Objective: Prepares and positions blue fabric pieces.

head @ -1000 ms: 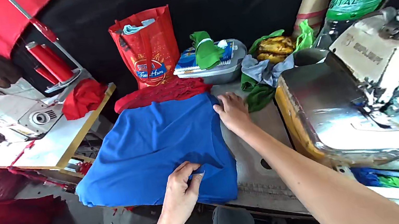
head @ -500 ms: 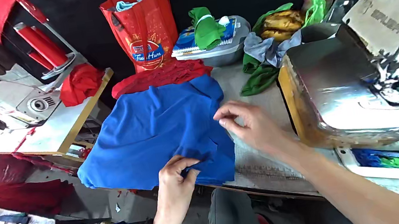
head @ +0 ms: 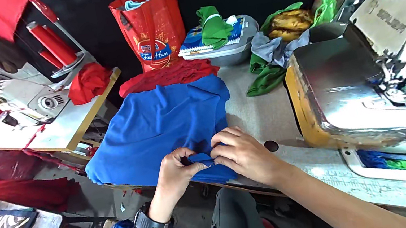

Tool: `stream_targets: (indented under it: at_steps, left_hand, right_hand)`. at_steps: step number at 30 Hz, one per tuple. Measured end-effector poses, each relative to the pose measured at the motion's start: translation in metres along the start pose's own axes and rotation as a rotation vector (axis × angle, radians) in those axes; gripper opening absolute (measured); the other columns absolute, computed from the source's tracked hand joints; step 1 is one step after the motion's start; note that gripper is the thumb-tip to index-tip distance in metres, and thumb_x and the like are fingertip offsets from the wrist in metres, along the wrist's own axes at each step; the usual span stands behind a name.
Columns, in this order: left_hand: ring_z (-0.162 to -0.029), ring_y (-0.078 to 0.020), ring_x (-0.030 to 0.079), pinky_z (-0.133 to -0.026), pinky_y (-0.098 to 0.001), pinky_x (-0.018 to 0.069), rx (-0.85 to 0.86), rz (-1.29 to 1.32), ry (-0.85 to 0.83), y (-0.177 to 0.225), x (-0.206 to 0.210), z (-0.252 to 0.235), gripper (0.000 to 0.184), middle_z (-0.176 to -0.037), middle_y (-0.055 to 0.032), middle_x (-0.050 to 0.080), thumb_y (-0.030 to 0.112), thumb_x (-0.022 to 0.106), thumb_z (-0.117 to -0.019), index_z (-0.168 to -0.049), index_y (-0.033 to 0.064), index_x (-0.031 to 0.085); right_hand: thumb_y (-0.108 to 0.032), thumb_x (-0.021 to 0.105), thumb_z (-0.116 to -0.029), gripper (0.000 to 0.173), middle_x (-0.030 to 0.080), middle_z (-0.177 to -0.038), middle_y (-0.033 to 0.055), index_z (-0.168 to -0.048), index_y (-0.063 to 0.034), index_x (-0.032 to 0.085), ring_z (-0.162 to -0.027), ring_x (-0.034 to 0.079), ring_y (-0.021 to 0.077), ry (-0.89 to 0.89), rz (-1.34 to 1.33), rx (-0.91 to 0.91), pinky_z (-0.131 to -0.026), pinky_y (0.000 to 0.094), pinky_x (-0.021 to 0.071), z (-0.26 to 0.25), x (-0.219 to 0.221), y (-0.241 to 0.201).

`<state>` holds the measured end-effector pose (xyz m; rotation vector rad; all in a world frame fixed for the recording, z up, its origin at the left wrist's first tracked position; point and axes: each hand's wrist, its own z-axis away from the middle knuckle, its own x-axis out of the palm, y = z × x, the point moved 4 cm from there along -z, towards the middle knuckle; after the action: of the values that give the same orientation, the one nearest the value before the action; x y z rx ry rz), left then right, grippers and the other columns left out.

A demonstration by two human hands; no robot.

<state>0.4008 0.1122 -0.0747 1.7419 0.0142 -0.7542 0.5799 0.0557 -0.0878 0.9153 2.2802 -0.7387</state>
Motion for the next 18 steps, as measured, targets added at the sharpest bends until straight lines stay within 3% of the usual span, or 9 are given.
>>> stream_targets:
  at_steps: [3,5,6,9,14,16,18]
  left_hand:
    - [-0.068,-0.0037,0.061,-0.063,-0.0212,0.0508,0.009,0.020,-0.143,0.001,-0.009,-0.005,0.006,-0.076,0.0025,0.068,0.012,0.074,-0.0926,-0.088,0.0084,0.074]
    - [-0.067,-0.0009,0.057,-0.062,-0.0187,0.0467,-0.013,0.043,-0.191,0.002,-0.015,-0.007,0.016,-0.076,0.0051,0.066,0.017,0.064,-0.1007,-0.092,0.0102,0.075]
    - [-0.062,-0.0002,0.053,-0.056,-0.0174,0.0424,-0.034,0.060,-0.189,0.002,-0.017,-0.007,0.020,-0.072,0.0055,0.064,0.018,0.061,-0.1023,-0.090,0.0111,0.074]
    - [-0.056,-0.0022,0.051,-0.050,-0.0180,0.0391,-0.070,0.096,-0.154,-0.001,-0.017,-0.006,0.019,-0.068,0.0036,0.062,0.017,0.065,-0.0996,-0.084,0.0104,0.073]
    - [-0.068,-0.0063,0.063,-0.061,-0.0221,0.0522,-0.083,0.224,-0.131,-0.002,-0.014,-0.007,0.001,-0.078,-0.0013,0.071,0.007,0.076,-0.0898,-0.089,0.0070,0.075]
    - [-0.066,-0.0051,0.060,-0.059,-0.0206,0.0492,-0.094,0.260,-0.115,-0.004,-0.018,-0.009,0.001,-0.078,0.0008,0.068,0.011,0.072,-0.0936,-0.093,0.0099,0.073]
    - [-0.064,-0.0029,0.055,-0.056,-0.0193,0.0454,-0.118,0.269,-0.063,-0.008,-0.029,-0.014,0.011,-0.083,0.0033,0.066,0.022,0.062,-0.1016,-0.104,0.0146,0.069]
  right_hand:
    - [-0.015,0.062,-0.0959,0.016,0.071,-0.093,0.0043,-0.092,-0.0092,0.076,-0.095,0.068,0.0208,0.117,0.021,0.015,-0.091,0.0369,0.0541,0.003,-0.002,0.003]
    - [-0.019,0.064,-0.0966,0.016,0.072,-0.096,0.0047,-0.095,-0.0091,0.076,-0.096,0.069,0.0204,0.174,0.031,0.028,-0.092,0.0360,0.0542,0.006,-0.004,0.004]
    - [-0.024,0.066,-0.0960,0.017,0.072,-0.099,0.0055,-0.099,-0.0096,0.075,-0.100,0.068,0.0216,0.184,0.040,0.023,-0.095,0.0370,0.0536,0.006,-0.005,0.004]
    - [-0.031,0.072,-0.0918,0.020,0.067,-0.108,0.0080,-0.102,-0.0134,0.073,-0.109,0.063,0.0264,0.150,0.034,-0.008,-0.099,0.0418,0.0512,0.003,-0.001,-0.002]
    - [-0.024,0.069,-0.0936,0.013,0.067,-0.108,0.0085,-0.090,-0.0144,0.077,-0.112,0.062,0.0275,0.082,0.009,-0.001,-0.100,0.0418,0.0507,-0.005,0.006,-0.006]
    - [-0.024,0.067,-0.0947,0.014,0.067,-0.109,0.0085,-0.088,-0.0147,0.076,-0.113,0.062,0.0269,0.076,0.022,-0.019,-0.101,0.0418,0.0500,-0.004,0.005,-0.005]
    - [-0.022,0.066,-0.0950,0.015,0.068,-0.115,0.0084,-0.087,-0.0141,0.076,-0.119,0.061,0.0272,0.057,0.033,-0.063,-0.106,0.0441,0.0478,-0.006,0.005,-0.005]
